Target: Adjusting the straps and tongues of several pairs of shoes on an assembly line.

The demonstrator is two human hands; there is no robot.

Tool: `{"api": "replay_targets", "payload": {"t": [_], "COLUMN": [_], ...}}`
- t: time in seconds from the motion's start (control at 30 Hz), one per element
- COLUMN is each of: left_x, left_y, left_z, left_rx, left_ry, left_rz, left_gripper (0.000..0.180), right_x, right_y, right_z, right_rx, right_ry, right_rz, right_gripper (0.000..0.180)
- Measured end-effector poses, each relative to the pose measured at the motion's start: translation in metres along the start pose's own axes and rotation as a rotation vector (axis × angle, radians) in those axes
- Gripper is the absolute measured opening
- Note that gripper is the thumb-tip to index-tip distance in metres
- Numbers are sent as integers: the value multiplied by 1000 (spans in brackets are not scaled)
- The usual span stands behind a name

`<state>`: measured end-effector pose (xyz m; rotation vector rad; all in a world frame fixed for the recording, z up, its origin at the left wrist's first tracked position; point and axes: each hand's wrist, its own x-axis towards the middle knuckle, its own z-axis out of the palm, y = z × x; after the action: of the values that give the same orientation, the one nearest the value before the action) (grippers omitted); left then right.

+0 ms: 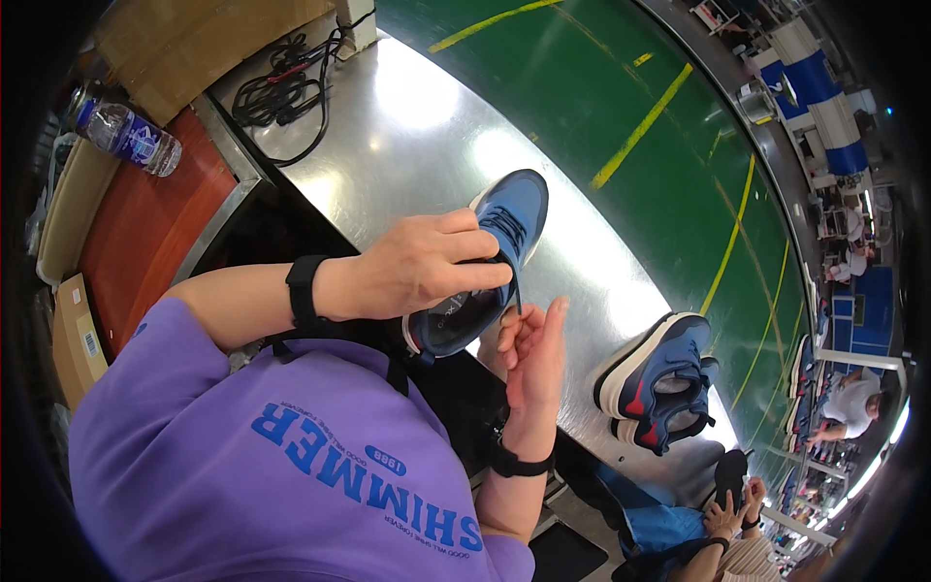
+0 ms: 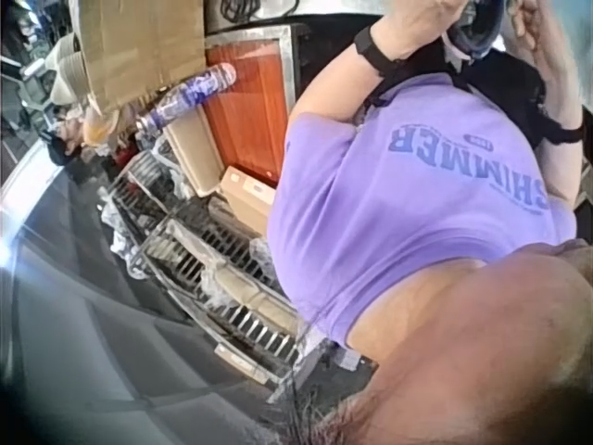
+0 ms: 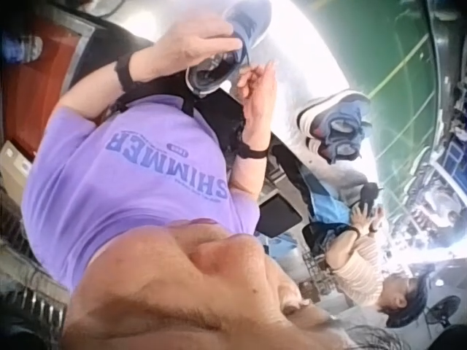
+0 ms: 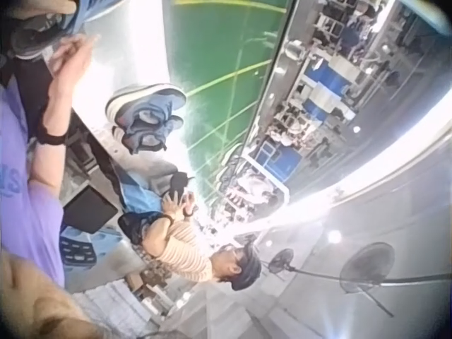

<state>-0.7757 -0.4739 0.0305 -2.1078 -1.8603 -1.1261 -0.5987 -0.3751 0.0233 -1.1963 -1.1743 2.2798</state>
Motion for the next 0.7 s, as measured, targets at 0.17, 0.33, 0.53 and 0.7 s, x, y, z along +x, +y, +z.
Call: {"api": "replay_targets", "payload": {"t": [0.17, 0.33, 0.53, 0.7], "left_x": [3, 4, -3, -7], "left_y": [-5, -4, -3, -3], "left_z": [-6, -5, 6, 9], "left_rx": [11, 61, 140, 218], "left_ry": [-95, -120, -6, 50], "left_rz": [99, 122, 93, 59], "left_gripper": [31, 32, 35, 32], "right_x": [15, 32, 29, 19], "right_y": [-9, -43, -23, 2], "right_z": [-2, 3, -7, -9], "right_rx": [141, 137, 141, 228], "right_ry": [-65, -67, 22, -19], "right_rz": [21, -163, -64, -3], "right_gripper": [28, 27, 30, 29]}}
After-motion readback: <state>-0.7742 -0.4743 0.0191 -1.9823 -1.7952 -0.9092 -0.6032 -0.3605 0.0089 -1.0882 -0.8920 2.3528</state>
